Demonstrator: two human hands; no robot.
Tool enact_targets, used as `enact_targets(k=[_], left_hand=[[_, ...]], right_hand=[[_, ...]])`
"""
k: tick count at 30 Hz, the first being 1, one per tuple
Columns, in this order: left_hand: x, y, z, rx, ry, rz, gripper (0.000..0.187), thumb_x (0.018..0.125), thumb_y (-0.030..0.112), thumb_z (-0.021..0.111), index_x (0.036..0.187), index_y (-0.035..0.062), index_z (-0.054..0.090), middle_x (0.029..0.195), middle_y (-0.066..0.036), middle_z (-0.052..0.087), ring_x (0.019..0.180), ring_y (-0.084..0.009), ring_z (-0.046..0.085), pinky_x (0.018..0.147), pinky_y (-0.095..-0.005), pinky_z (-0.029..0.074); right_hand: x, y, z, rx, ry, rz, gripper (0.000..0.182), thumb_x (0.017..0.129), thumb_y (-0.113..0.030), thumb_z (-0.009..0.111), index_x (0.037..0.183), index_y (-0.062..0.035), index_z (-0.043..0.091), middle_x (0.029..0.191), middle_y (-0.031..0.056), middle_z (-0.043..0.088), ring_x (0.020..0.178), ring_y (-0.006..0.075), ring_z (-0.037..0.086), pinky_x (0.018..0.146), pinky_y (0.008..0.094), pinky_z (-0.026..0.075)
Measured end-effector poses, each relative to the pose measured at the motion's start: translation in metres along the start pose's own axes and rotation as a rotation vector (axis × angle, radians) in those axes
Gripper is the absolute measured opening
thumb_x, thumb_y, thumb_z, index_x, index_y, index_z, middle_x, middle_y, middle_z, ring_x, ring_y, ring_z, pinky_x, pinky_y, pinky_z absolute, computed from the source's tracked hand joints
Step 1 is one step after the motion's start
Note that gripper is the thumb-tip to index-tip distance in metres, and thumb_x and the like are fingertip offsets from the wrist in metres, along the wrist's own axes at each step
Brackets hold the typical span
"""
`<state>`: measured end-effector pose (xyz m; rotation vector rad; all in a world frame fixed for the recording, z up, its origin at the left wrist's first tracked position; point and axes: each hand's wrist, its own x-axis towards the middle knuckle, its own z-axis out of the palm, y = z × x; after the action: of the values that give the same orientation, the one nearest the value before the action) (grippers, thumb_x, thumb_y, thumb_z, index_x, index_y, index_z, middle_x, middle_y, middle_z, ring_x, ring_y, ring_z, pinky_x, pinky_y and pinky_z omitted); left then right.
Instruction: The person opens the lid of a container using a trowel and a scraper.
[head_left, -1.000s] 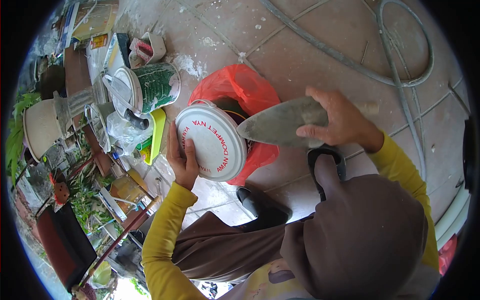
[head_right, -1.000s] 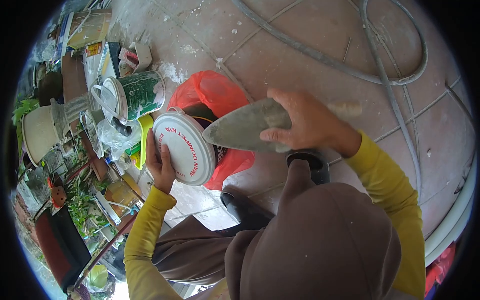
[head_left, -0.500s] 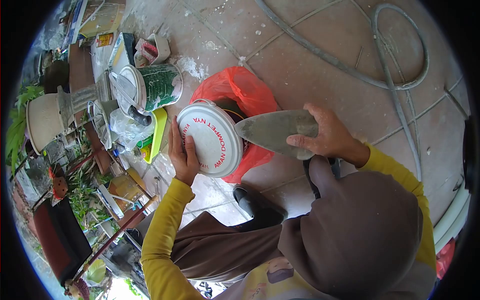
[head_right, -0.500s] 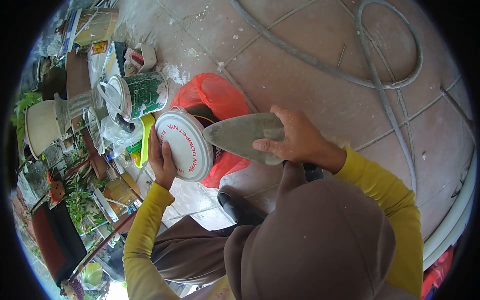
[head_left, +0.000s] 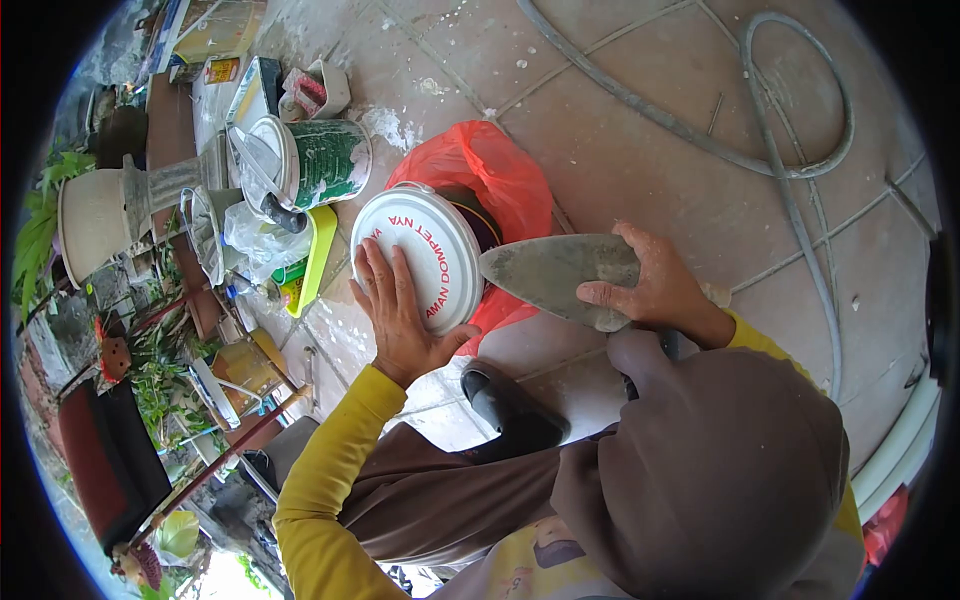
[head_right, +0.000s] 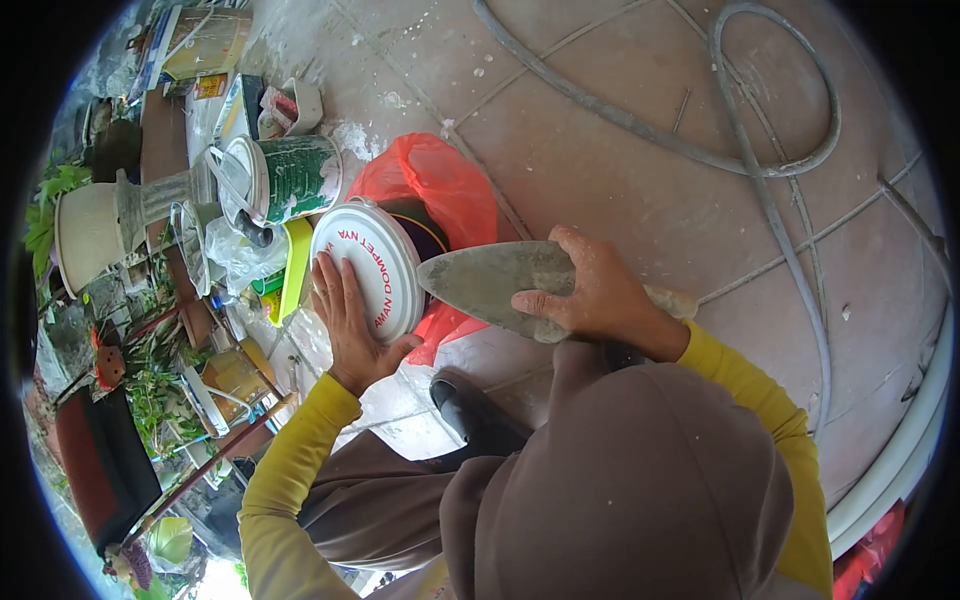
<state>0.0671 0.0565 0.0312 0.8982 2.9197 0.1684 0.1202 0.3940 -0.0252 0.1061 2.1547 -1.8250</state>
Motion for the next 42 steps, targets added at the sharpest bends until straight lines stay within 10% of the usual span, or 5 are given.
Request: enact_targets(k=[11,20,27,34,42], left_hand=[[0.003,0.013,0.006,0.091,-0.027,0.037,0.11,0.085,0.063,0.059,0.153,-0.0102,0.013,0.158,-0.04,0.005,0.147,-0.0578,0.002,0.11,-0.0723,-0.001],[0.005,0.023,0.007,0.101,-0.043,0.0,0.105,0.089,0.059,0.056,0.151,-0.0139,0.014,0.156,-0.043,0.006,0.145,-0.0612,0.003,0.109,-0.0745,0.001],[0.015,0.033,-0.003,0.188,-0.086,-0.037,0.102,0.087,0.057,0.06,0.151,-0.011,0.019,0.155,-0.041,0.016,0.142,-0.0614,0.015,0.109,-0.0729,0.014],[0.035,-0.063,-0.031,-0.105,0.181,0.157,0.082,0.086,0.051,0.068,0.148,0.0033,0.043,0.146,-0.026,0.043,0.138,-0.0426,0.039,0.113,-0.0516,0.03],[0.046,-0.076,0.006,-1.201,0.089,-0.525,0.049,0.094,0.022,0.07,0.136,0.0019,0.054,0.117,-0.008,0.067,0.104,-0.0138,0.062,0.093,-0.0281,0.05]], right_hand=[[0.009,0.002,-0.004,-0.064,-0.002,-0.123,0.054,0.074,-0.035,0.088,0.094,0.0042,0.058,0.076,0.0157,0.063,0.071,0.0185,0.063,0.066,0.0349,0.051],[0.002,-0.019,-0.006,0.492,-0.21,0.381,0.051,0.076,-0.03,0.086,0.103,0.0069,0.065,0.091,0.0146,0.071,0.082,0.0175,0.068,0.075,0.0333,0.054],[-0.007,-0.01,0.003,-0.049,0.051,-0.024,0.052,0.077,-0.035,0.084,0.098,0.0065,0.06,0.088,0.0241,0.068,0.083,0.0285,0.069,0.075,0.0387,0.053],[-0.023,-0.012,0.01,-0.028,0.006,0.064,0.062,0.075,-0.038,0.087,0.104,0.0069,0.058,0.087,0.0213,0.067,0.083,0.0238,0.067,0.075,0.0379,0.052],[-0.005,-0.02,0.0,-0.008,-0.079,0.124,0.055,0.075,-0.035,0.087,0.102,0.0044,0.059,0.086,0.0171,0.069,0.082,0.021,0.067,0.074,0.0368,0.053]])
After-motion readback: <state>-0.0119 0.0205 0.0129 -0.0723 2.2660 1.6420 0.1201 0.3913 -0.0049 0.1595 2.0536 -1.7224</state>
